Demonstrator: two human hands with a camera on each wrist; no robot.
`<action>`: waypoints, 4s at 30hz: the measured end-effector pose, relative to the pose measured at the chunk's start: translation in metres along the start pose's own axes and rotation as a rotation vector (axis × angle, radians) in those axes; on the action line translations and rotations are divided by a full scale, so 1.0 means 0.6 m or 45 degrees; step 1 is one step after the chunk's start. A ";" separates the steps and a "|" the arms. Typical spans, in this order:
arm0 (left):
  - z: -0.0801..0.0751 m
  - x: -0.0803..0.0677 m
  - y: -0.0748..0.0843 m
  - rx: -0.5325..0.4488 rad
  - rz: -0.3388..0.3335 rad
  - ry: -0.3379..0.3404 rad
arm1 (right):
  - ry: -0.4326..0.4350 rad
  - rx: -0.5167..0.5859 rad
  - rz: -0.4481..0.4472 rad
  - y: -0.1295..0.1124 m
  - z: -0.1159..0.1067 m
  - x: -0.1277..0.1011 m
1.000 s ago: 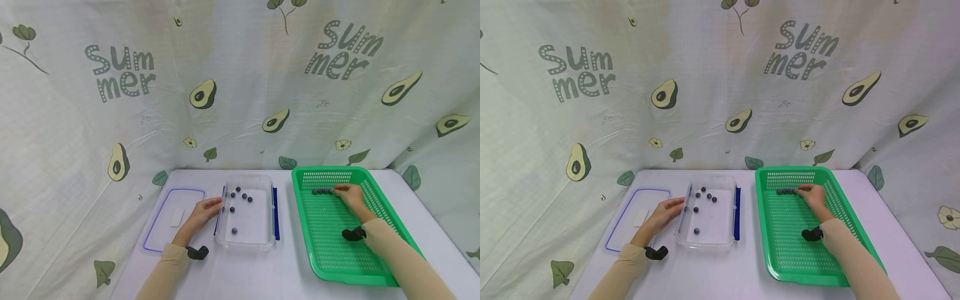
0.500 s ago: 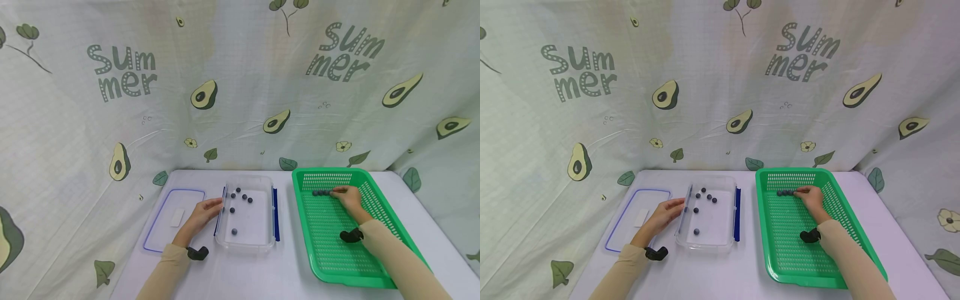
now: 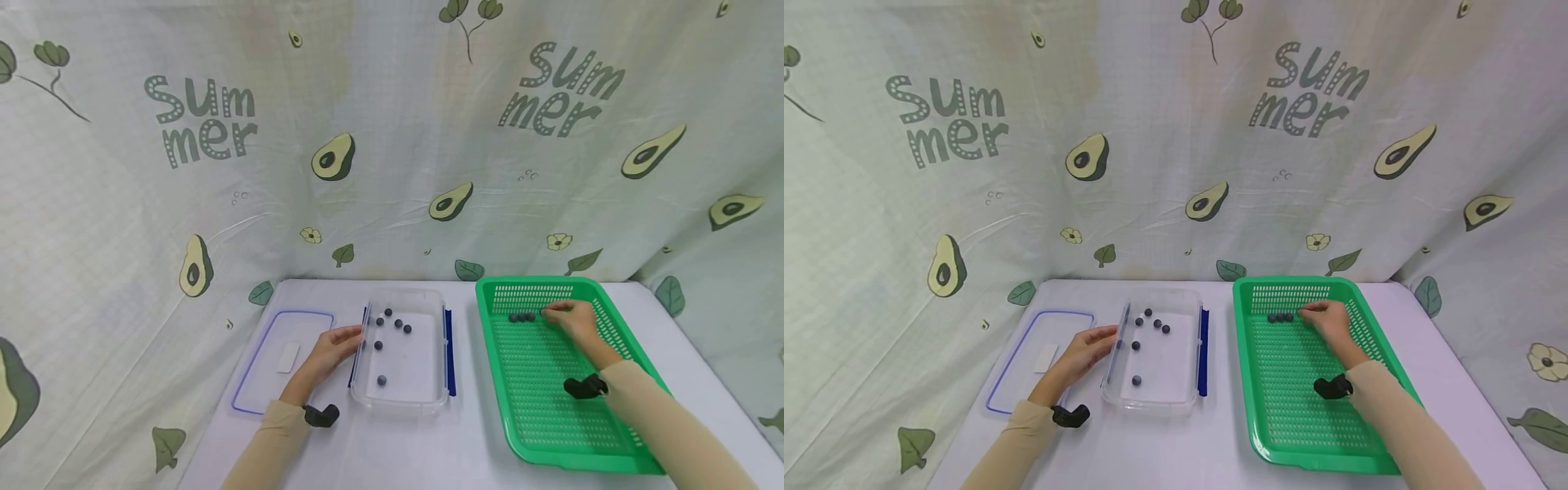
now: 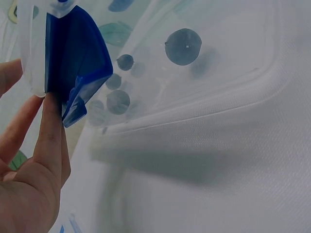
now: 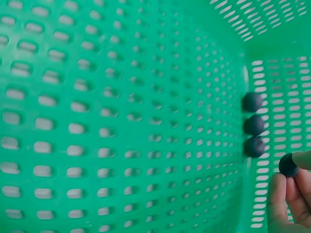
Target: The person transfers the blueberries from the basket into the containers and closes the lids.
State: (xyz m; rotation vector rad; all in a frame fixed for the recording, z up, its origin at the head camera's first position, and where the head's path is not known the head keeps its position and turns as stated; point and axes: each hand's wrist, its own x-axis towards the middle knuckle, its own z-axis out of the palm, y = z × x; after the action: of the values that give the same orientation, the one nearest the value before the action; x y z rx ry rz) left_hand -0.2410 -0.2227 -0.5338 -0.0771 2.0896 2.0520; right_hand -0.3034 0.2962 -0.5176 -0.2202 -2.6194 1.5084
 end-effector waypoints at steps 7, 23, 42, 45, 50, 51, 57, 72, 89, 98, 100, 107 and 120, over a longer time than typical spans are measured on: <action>0.001 0.005 0.000 0.022 0.003 -0.028 | -0.042 0.012 -0.034 -0.031 -0.013 -0.009; 0.003 -0.002 0.003 0.023 -0.020 -0.001 | -0.170 0.076 -0.120 -0.091 -0.025 -0.035; 0.000 0.002 0.004 0.010 0.005 0.003 | -0.303 0.189 -0.183 -0.180 -0.007 -0.039; 0.000 0.001 0.004 0.011 -0.003 0.005 | -0.327 0.216 -0.203 -0.193 0.002 -0.039; 0.001 0.000 0.006 0.017 -0.005 0.007 | -0.373 0.268 -0.216 -0.216 0.022 -0.042; 0.001 0.000 0.006 0.022 -0.003 0.006 | -0.382 0.278 -0.218 -0.220 0.026 -0.042; 0.000 0.002 0.009 0.037 0.007 -0.003 | -0.419 0.298 -0.228 -0.248 0.053 -0.042; 0.000 -0.002 0.006 0.017 -0.015 0.015 | -0.548 0.284 -0.284 -0.297 0.128 -0.034; 0.001 -0.001 0.003 0.016 -0.001 0.022 | -0.610 0.291 -0.273 -0.335 0.214 -0.023; 0.000 0.003 0.003 0.020 -0.002 0.017 | -0.628 0.268 -0.290 -0.345 0.253 -0.019; 0.000 0.004 0.002 0.022 0.000 0.014 | -0.630 0.258 -0.291 -0.344 0.262 -0.020; 0.000 0.004 0.000 0.024 -0.009 0.023 | -0.658 0.247 -0.310 -0.341 0.294 -0.024; -0.001 0.005 0.005 0.023 -0.030 0.041 | -0.654 0.225 -0.249 -0.336 0.337 -0.030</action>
State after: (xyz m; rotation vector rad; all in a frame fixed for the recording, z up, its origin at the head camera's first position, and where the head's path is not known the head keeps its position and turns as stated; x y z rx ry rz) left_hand -0.2445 -0.2228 -0.5313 -0.1316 2.1153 2.0312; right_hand -0.3335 0.0211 -0.4447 0.4890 -2.7250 1.9121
